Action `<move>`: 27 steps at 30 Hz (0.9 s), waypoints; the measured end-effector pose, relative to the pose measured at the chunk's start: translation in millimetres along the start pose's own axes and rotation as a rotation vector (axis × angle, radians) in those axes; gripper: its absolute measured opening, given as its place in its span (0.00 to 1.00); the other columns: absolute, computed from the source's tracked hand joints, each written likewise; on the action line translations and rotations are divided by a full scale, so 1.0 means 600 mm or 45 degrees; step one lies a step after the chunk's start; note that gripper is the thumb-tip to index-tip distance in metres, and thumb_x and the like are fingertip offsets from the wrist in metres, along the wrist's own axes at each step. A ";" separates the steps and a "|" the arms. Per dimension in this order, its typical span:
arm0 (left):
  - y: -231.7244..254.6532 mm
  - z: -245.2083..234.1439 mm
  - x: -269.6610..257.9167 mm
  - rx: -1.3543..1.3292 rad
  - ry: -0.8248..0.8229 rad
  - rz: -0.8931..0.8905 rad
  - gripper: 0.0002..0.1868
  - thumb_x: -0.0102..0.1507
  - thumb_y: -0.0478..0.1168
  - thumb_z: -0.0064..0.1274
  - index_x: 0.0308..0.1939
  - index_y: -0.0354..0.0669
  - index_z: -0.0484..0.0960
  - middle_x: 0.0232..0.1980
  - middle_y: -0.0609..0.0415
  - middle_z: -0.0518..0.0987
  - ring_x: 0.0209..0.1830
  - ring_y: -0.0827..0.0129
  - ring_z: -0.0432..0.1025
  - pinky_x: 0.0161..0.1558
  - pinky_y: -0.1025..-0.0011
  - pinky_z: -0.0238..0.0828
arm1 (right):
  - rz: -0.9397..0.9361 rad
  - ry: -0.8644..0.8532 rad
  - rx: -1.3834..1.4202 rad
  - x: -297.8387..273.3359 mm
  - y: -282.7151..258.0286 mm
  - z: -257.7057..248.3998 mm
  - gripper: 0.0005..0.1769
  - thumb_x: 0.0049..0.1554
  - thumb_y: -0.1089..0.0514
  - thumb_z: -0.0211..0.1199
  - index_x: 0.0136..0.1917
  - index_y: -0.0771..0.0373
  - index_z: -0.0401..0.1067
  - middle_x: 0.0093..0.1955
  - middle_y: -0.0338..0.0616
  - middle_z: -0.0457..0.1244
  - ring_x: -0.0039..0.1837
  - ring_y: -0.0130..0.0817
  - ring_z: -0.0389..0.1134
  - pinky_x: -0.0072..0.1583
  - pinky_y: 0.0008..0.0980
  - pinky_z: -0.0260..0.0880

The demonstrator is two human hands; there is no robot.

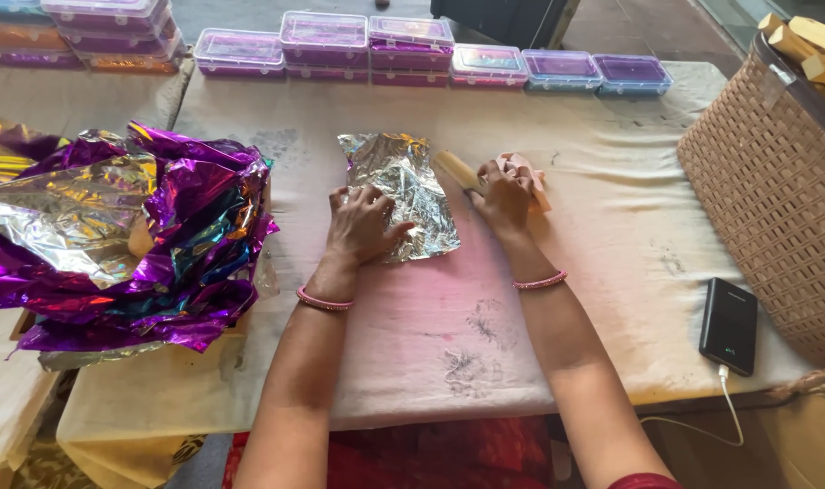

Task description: The person wipes a wooden block with a cloth, wraps it in foil, and then wraps it in purple cellophane.

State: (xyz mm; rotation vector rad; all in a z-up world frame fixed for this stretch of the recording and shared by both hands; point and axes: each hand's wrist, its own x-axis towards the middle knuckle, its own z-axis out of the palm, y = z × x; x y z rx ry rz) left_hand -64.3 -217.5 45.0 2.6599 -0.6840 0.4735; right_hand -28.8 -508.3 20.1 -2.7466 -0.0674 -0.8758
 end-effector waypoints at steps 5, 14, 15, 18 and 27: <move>-0.011 0.016 0.000 -0.067 0.169 0.175 0.34 0.56 0.73 0.57 0.47 0.49 0.85 0.53 0.54 0.80 0.58 0.63 0.72 0.69 0.46 0.45 | -0.065 0.237 -0.004 -0.004 -0.026 -0.033 0.22 0.47 0.46 0.79 0.50 0.54 0.74 0.48 0.46 0.71 0.61 0.53 0.66 0.65 0.54 0.58; -0.012 0.009 0.006 -0.352 0.564 0.023 0.52 0.44 0.65 0.74 0.63 0.47 0.68 0.63 0.47 0.69 0.64 0.52 0.66 0.61 0.54 0.57 | -0.163 0.117 0.584 -0.018 -0.053 0.014 0.14 0.59 0.48 0.73 0.50 0.57 0.76 0.36 0.39 0.70 0.38 0.31 0.71 0.48 0.35 0.70; -0.010 0.000 0.004 -0.321 0.569 0.062 0.55 0.41 0.62 0.77 0.65 0.47 0.67 0.63 0.47 0.69 0.64 0.51 0.66 0.60 0.53 0.56 | -0.167 0.136 0.545 -0.018 -0.051 0.016 0.12 0.61 0.49 0.72 0.50 0.58 0.76 0.35 0.40 0.70 0.37 0.31 0.71 0.47 0.35 0.70; -0.010 -0.003 0.006 -0.348 0.443 0.030 0.53 0.40 0.60 0.77 0.64 0.47 0.70 0.60 0.48 0.73 0.60 0.53 0.67 0.59 0.55 0.56 | -0.154 0.154 0.564 -0.020 -0.043 0.023 0.13 0.64 0.49 0.69 0.53 0.58 0.73 0.39 0.43 0.70 0.40 0.33 0.73 0.44 0.35 0.71; -0.037 0.031 0.008 -0.212 0.166 0.063 0.29 0.48 0.62 0.71 0.47 0.54 0.86 0.50 0.60 0.81 0.58 0.63 0.71 0.60 0.58 0.56 | -0.510 0.152 0.424 -0.032 -0.141 -0.055 0.16 0.60 0.60 0.65 0.61 0.59 0.71 0.50 0.50 0.69 0.44 0.49 0.71 0.48 0.48 0.71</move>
